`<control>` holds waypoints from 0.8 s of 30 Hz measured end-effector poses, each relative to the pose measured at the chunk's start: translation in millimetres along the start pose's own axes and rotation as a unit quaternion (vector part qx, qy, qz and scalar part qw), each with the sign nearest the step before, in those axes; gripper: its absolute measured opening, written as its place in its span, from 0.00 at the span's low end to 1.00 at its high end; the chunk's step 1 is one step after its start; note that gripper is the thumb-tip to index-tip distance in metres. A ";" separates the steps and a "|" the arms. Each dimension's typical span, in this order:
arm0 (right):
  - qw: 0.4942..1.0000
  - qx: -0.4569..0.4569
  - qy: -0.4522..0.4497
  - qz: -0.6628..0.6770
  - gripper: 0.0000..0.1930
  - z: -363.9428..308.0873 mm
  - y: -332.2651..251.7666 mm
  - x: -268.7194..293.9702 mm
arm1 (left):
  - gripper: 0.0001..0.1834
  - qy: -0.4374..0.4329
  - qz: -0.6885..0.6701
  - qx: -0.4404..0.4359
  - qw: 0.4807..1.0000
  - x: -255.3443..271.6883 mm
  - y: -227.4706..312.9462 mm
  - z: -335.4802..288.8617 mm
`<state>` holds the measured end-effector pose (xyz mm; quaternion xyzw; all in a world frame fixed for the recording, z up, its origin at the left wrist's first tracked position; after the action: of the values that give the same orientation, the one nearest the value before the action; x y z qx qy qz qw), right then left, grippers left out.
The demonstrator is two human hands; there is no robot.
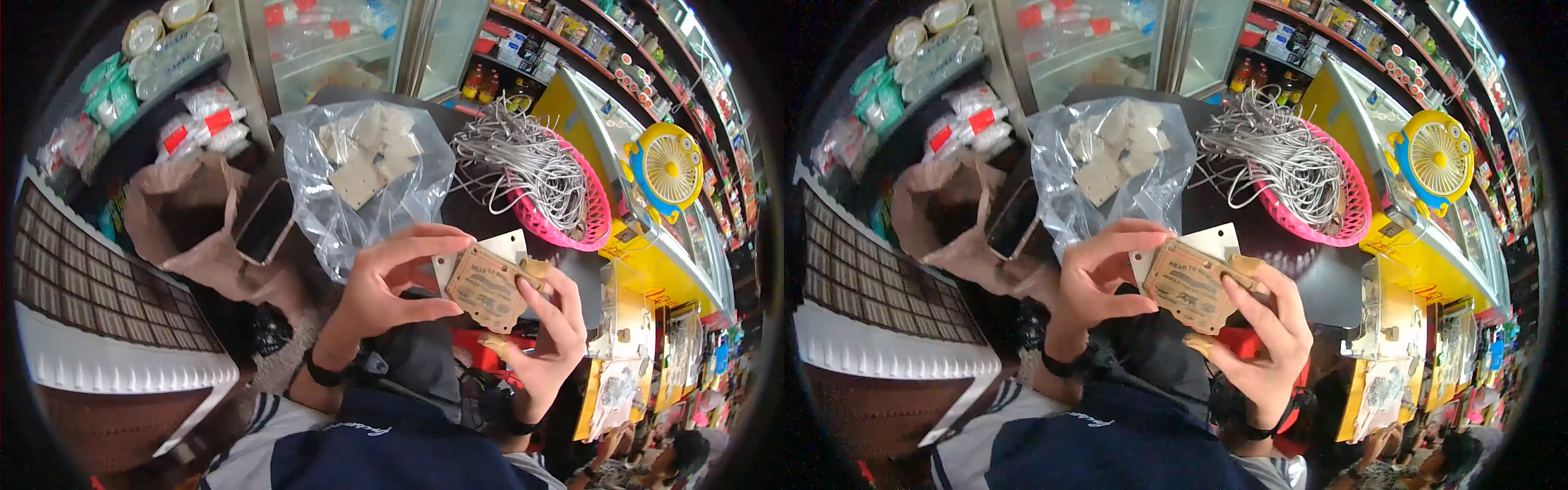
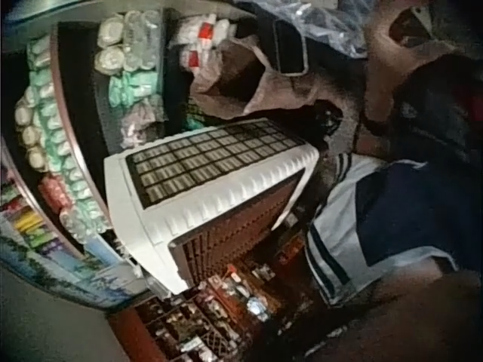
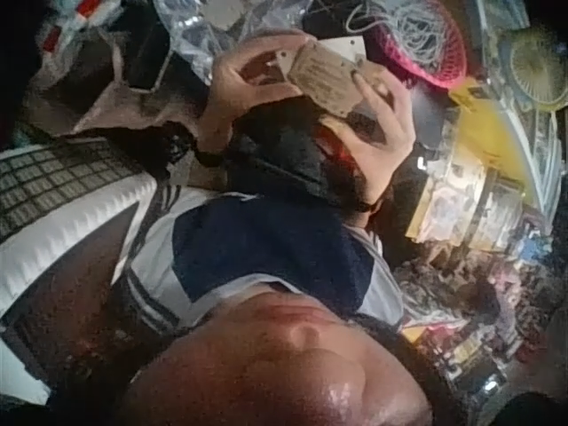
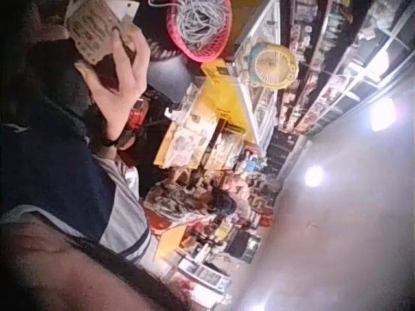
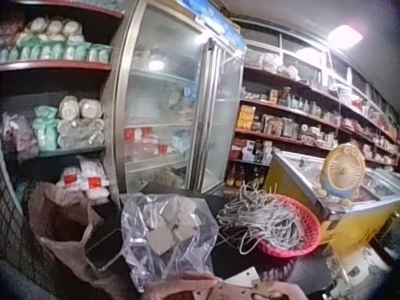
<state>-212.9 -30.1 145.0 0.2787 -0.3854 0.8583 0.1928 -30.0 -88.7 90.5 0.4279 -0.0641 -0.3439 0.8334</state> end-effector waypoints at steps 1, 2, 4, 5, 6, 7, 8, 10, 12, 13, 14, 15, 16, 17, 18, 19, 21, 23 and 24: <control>1.000 -0.004 -0.011 -0.001 0.31 -3.1 0.8 -4.4 | 0.32 -0.016 -0.009 0.011 1.000 1.0 -4.9 -2.9; 1.000 -0.012 0.001 -0.001 0.30 -6.1 2.1 -7.0 | 0.32 -0.032 -0.017 0.022 0.999 1.8 -9.4 -5.7; 1.000 -0.022 0.001 0.003 0.29 -11.7 6.4 -9.2 | 0.32 -0.022 -0.011 0.023 0.999 4.8 -10.9 -10.5; 1.000 -0.011 -0.012 -0.004 0.27 -13.8 7.4 -10.4 | 0.34 -0.032 -0.023 0.035 0.999 6.0 -12.4 -12.6; 1.000 0.000 -0.023 -0.010 0.26 -15.3 8.2 -11.5 | 0.36 -0.041 -0.033 0.047 0.997 6.7 -13.5 -14.7; 0.999 0.020 -0.027 -0.020 0.26 -15.5 7.8 -9.3 | 0.37 -0.049 -0.030 0.052 0.997 6.4 -13.3 -14.5; 0.999 0.019 -0.035 -0.015 0.26 -17.1 8.9 -10.6 | 0.37 -0.040 -0.031 0.055 0.997 5.9 -13.6 -14.7; 0.998 0.058 -0.032 0.021 0.26 -20.8 8.3 -14.1 | 0.38 -0.067 -0.075 0.056 0.993 -0.1 -14.7 -14.3; 0.997 0.031 -0.037 0.060 0.25 -24.8 8.7 -19.8 | 0.39 -0.060 -0.095 0.069 0.991 -3.8 -14.8 -17.3; 0.999 0.015 -0.029 0.036 0.26 -24.3 7.0 -19.4 | 0.40 -0.054 -0.121 0.077 0.988 -5.3 -15.4 -18.0; 1.000 -0.002 -0.022 0.011 0.27 -24.5 6.7 -19.7 | 0.41 -0.049 -0.148 0.084 0.984 -6.8 -17.4 -19.2; 1.000 -0.001 -0.023 0.016 0.27 -25.4 7.0 -21.4 | 0.41 -0.045 -0.150 0.085 0.984 -8.3 -19.9 -20.3; 1.000 -0.002 -0.024 0.016 0.27 -24.3 5.7 -23.3 | 0.42 -0.052 -0.166 0.067 0.983 -9.5 -20.5 -19.4; 1.000 -0.008 -0.024 0.018 0.27 -22.8 4.0 -25.1 | 0.43 -0.057 -0.182 0.047 0.980 -10.4 -21.4 -19.0; 0.999 -0.014 -0.025 0.019 0.27 -22.2 3.1 -27.1 | 0.43 -0.056 -0.185 0.048 0.980 -10.9 -23.2 -19.4; 0.999 -0.014 -0.022 0.023 0.27 -22.2 1.7 -25.4 | 0.44 -0.067 -0.176 0.049 0.981 -15.2 -20.1 -16.7; 0.999 -0.018 -0.020 0.019 0.27 -22.9 0.8 -22.8 | 0.45 -0.077 -0.165 0.054 0.982 -21.1 -17.8 -13.9; 0.999 -0.022 -0.022 0.010 0.27 -22.4 4.4 -23.8 | 0.46 -0.073 -0.182 0.080 0.977 -19.8 -24.2 -14.1; 0.999 -0.024 -0.024 0.003 0.26 -22.1 6.2 -24.1 | 0.46 -0.074 -0.184 0.081 0.977 -18.5 -26.2 -13.6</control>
<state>-205.0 -19.8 114.2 0.2932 -0.4115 0.8423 0.1879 -52.1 -78.4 65.6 0.4718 -0.0734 -0.5153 0.7117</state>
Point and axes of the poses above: each hand's wrist, its own z-axis towards the middle knuckle, its own x-axis out of the back of the hand, y = z × x, the point moved 4 cm from there along z, towards the middle knuckle, and after that the axes turned 12 degrees about -y, right-handed, at the moved point
